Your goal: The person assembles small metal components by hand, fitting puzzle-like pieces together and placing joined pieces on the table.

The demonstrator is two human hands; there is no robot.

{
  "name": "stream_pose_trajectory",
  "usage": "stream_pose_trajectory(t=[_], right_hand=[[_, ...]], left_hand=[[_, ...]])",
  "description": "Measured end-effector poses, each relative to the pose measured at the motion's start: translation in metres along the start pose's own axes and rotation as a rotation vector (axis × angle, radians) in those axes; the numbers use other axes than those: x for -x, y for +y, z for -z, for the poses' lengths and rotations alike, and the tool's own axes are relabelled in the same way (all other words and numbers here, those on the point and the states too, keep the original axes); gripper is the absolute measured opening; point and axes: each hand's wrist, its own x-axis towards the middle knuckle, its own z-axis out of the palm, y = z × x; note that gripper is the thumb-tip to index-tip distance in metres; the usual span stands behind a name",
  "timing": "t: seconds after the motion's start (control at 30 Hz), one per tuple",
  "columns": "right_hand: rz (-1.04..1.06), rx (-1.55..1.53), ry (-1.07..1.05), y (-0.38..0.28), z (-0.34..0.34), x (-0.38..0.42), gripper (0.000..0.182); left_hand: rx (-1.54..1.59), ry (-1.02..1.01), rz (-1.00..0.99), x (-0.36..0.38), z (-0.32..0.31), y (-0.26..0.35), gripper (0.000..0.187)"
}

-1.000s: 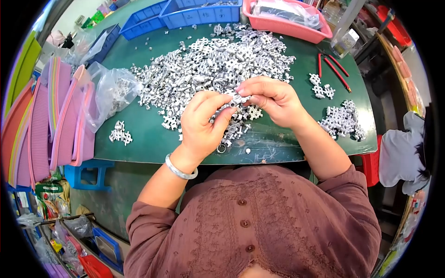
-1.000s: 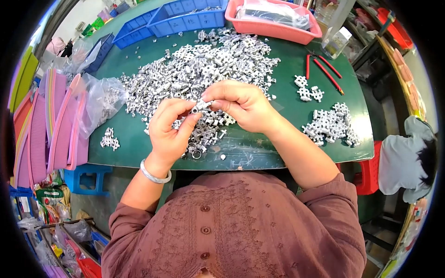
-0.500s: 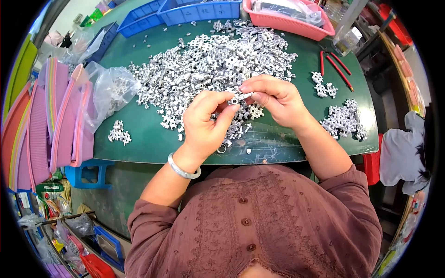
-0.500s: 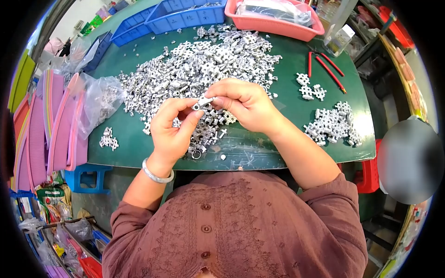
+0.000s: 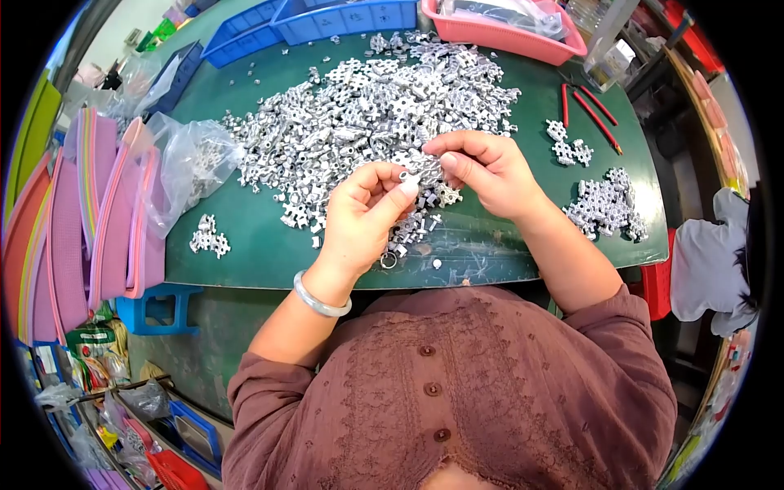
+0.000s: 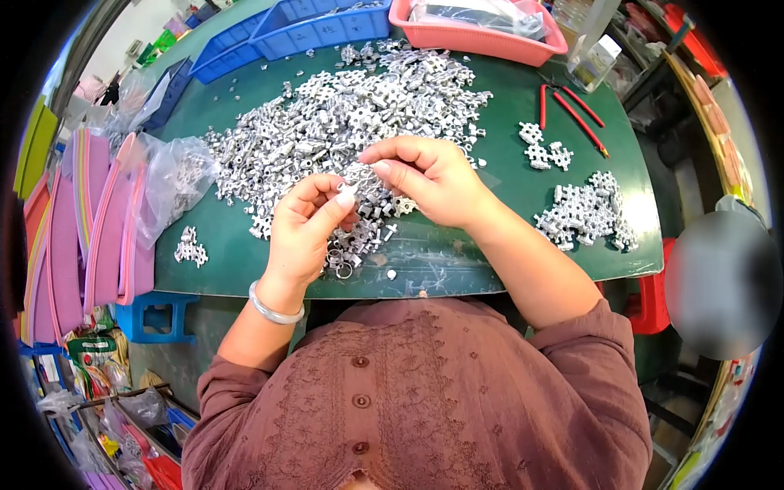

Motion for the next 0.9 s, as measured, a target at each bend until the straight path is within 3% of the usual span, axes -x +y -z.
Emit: stream_pose_trajectory(t=[0.07, 0.33, 0.9], right_hand=[[-0.077, -0.068, -0.014, 0.0, 0.002, -0.001, 0.017], [-0.065, -0.163, -0.06, 0.001, 0.003, -0.001, 0.018], [-0.099, -0.056, -0.033, 0.0, 0.0, -0.002, 0.013]], left_hand=[[0.091, 0.0, 0.124, 0.0, 0.002, 0.0, 0.012], [0.563, -0.091, 0.433, -0.003, 0.008, -0.011, 0.009], [0.748, -0.166, 0.627, -0.002, 0.005, -0.016, 0.026]])
